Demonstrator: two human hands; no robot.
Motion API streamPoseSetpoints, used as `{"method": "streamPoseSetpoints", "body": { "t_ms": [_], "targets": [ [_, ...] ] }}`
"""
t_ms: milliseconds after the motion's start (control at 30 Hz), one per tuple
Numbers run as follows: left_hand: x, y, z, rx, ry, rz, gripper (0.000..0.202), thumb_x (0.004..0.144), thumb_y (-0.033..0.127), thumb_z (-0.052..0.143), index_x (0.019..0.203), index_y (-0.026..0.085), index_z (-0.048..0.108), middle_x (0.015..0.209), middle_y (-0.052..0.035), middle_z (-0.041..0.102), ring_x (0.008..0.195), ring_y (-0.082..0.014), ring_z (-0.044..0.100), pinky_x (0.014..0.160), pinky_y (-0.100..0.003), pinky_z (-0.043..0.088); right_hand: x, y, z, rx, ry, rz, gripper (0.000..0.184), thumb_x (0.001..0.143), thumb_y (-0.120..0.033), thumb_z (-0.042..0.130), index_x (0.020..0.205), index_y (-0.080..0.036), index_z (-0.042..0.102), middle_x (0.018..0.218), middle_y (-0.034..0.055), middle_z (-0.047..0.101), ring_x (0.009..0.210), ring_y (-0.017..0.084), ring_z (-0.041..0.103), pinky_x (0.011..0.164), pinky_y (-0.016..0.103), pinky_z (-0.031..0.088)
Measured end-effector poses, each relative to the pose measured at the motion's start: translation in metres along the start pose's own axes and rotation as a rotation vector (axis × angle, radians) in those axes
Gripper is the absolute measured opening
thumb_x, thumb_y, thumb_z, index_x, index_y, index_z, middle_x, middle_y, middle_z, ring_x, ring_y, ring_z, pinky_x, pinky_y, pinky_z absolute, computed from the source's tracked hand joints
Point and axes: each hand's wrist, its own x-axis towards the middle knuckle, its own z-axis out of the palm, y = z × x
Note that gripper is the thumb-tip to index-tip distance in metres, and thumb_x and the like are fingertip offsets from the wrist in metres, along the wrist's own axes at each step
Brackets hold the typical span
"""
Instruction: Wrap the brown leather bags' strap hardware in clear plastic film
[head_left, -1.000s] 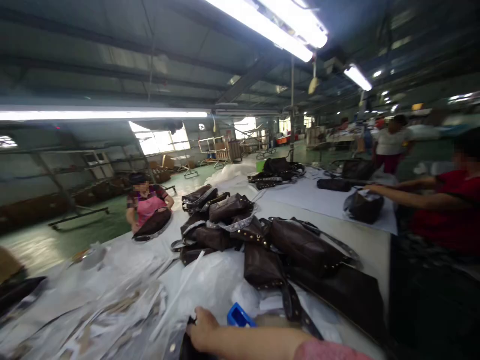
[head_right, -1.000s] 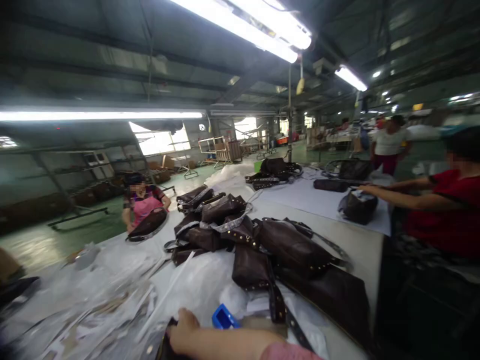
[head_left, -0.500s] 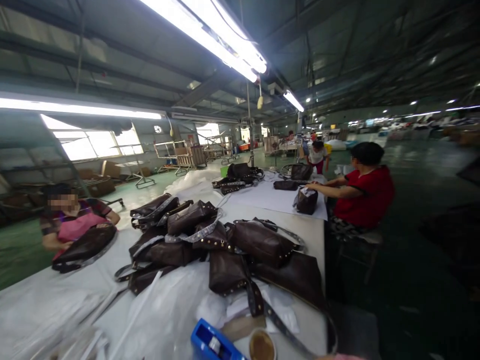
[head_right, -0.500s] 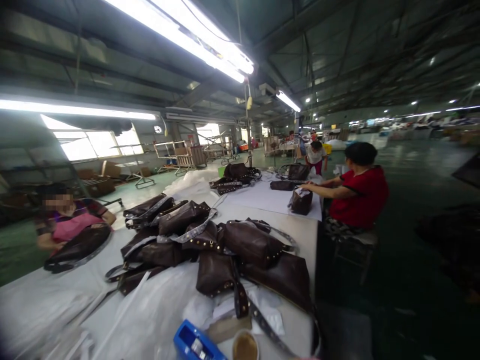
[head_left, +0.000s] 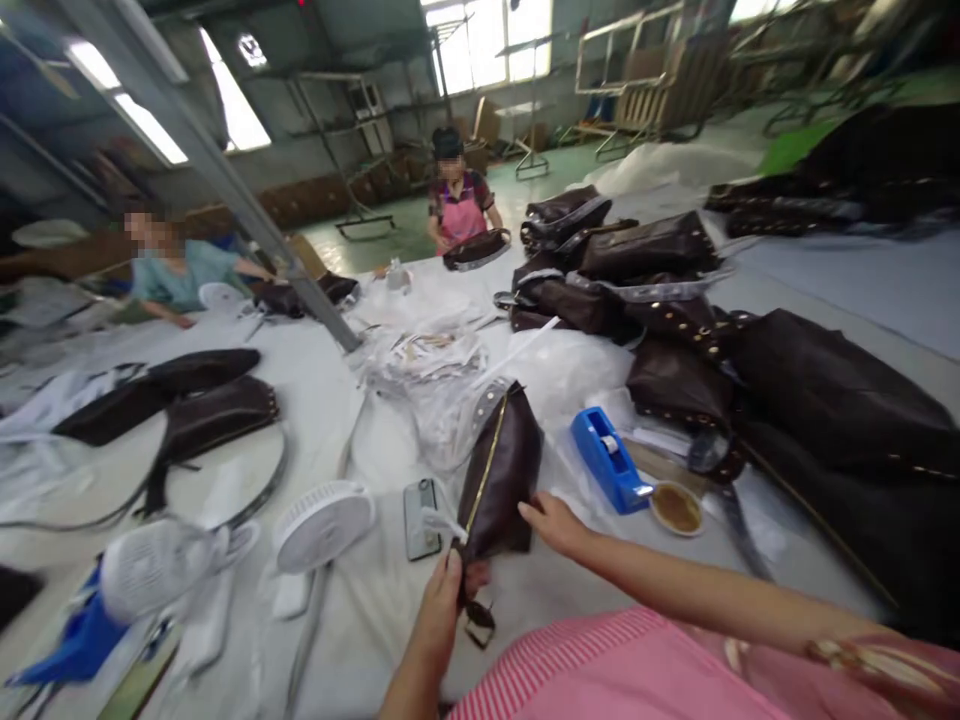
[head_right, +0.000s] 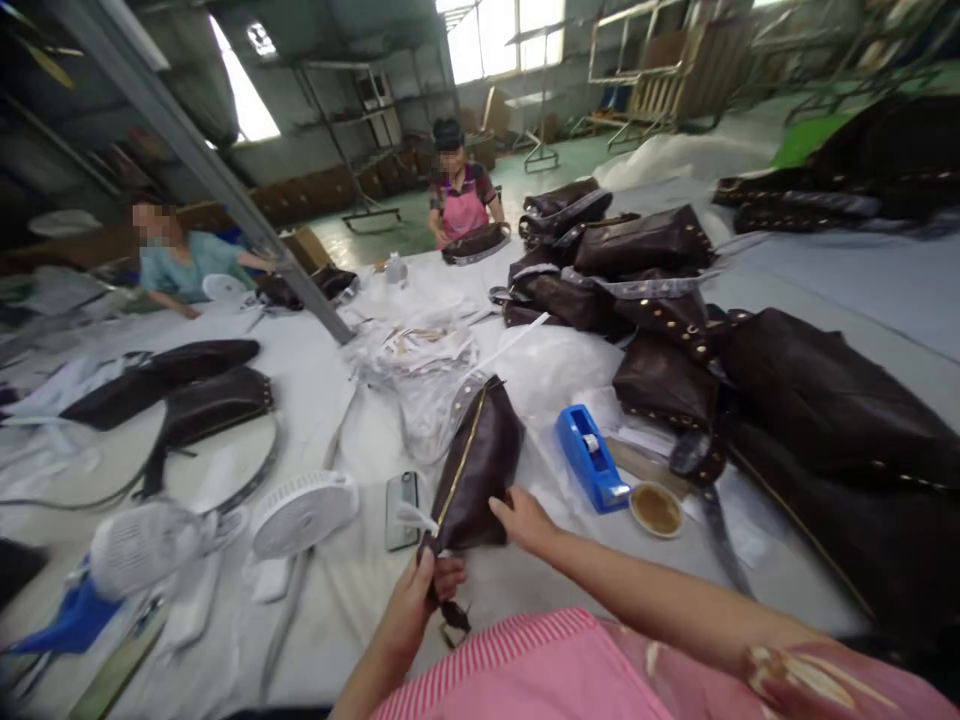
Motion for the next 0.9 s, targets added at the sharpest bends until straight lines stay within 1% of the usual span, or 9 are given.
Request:
{"method": "streamPoseSetpoints", "body": {
  "t_ms": [33, 133, 300, 433, 533, 633, 733, 833, 900],
  "targets": [
    [0.002, -0.015, 0.005, -0.009, 0.057, 0.033, 0.073, 0.074, 0.076, 0.057, 0.112, 0.014, 0.054, 0.093, -0.0098, 0.07, 0.086, -0.0237, 0.069, 0.073, -0.032, 0.05, 0.002, 0.001, -0.002, -0.013, 0.024, -0.024, 0.034, 0.091, -0.042, 0.049, 0.09, -0.012, 0.066, 0.082, 0.01, 0.068, 0.078, 0.024, 0.064, 0.071, 0.037, 0.052],
    [0.004, -0.038, 0.02, 0.184, -0.074, 0.032, 0.062, 0.078, 0.07, 0.057, 0.108, 0.015, 0.054, 0.079, -0.0068, 0.069, 0.069, -0.0211, 0.067, 0.064, -0.032, 0.049, 0.005, 0.004, -0.014, -0.02, 0.068, -0.066, 0.035, 0.089, -0.041, 0.05, 0.088, -0.012, 0.068, 0.085, 0.0124, 0.07, 0.082, 0.025, 0.064, 0.075, 0.039, 0.051],
    [-0.005, -0.023, 0.027, 0.427, -0.328, 0.172, 0.03, 0.088, 0.044, 0.059, 0.101, 0.017, 0.056, 0.073, -0.0029, 0.066, 0.066, -0.0181, 0.063, 0.067, -0.031, 0.048, 0.007, 0.013, -0.031, 0.013, 0.012, -0.058, 0.036, 0.09, -0.04, 0.049, 0.099, -0.011, 0.07, 0.087, 0.0104, 0.071, 0.083, 0.023, 0.066, 0.072, 0.036, 0.054],
    [0.003, -0.017, 0.039, 0.406, -0.436, 0.236, 0.03, 0.085, 0.034, 0.062, 0.108, 0.016, 0.057, 0.083, -0.0051, 0.068, 0.077, -0.0182, 0.063, 0.071, -0.029, 0.047, 0.008, 0.015, -0.042, 0.167, -0.046, -0.115, 0.041, 0.092, -0.041, 0.048, 0.117, -0.014, 0.065, 0.101, 0.0087, 0.07, 0.086, 0.02, 0.066, 0.067, 0.031, 0.057],
    [0.014, -0.027, 0.05, 0.299, -0.362, 0.172, 0.039, 0.078, 0.027, 0.068, 0.112, 0.014, 0.057, 0.086, -0.0054, 0.068, 0.078, -0.0181, 0.063, 0.07, -0.028, 0.047, 0.006, 0.012, -0.048, 0.264, -0.024, -0.133, 0.042, 0.088, -0.036, 0.054, 0.122, -0.014, 0.062, 0.109, 0.0107, 0.068, 0.086, 0.02, 0.066, 0.066, 0.031, 0.058],
    [0.018, -0.034, 0.054, 0.246, -0.23, 0.125, 0.039, 0.07, 0.019, 0.07, 0.107, 0.015, 0.059, 0.076, -0.0008, 0.066, 0.069, -0.0151, 0.061, 0.067, -0.027, 0.048, -0.008, 0.007, -0.051, 0.136, 0.114, -0.24, 0.035, 0.085, -0.025, 0.056, 0.119, -0.016, 0.062, 0.108, 0.0103, 0.067, 0.082, 0.018, 0.065, 0.071, 0.034, 0.058],
    [0.013, -0.029, 0.052, 0.249, -0.111, 0.104, 0.037, 0.068, 0.02, 0.07, 0.103, 0.016, 0.059, 0.06, 0.0054, 0.057, 0.055, -0.012, 0.055, 0.057, -0.025, 0.047, -0.034, -0.004, -0.051, -0.057, 0.199, -0.563, 0.034, 0.087, -0.017, 0.054, 0.121, -0.018, 0.06, 0.109, 0.0114, 0.065, 0.092, 0.021, 0.063, 0.082, 0.039, 0.056],
    [0.006, -0.013, 0.054, 0.163, -0.032, 0.049, 0.032, 0.068, 0.027, 0.073, 0.093, 0.017, 0.056, 0.061, 0.0046, 0.058, 0.052, -0.0118, 0.055, 0.05, -0.024, 0.047, -0.057, -0.022, -0.05, -0.236, 0.144, -0.883, 0.038, 0.089, -0.014, 0.052, 0.125, -0.021, 0.059, 0.114, 0.0127, 0.062, 0.105, 0.023, 0.059, 0.09, 0.041, 0.052],
    [0.002, -0.003, 0.057, 0.068, -0.021, -0.008, 0.03, 0.068, 0.03, 0.074, 0.087, 0.017, 0.054, 0.065, 0.0025, 0.06, 0.055, -0.0123, 0.058, 0.052, -0.025, 0.05, -0.063, -0.034, -0.048, -0.28, 0.082, -1.001, 0.04, 0.089, -0.014, 0.051, 0.128, -0.022, 0.058, 0.115, 0.0122, 0.062, 0.105, 0.023, 0.058, 0.089, 0.04, 0.052]
  ]
}}
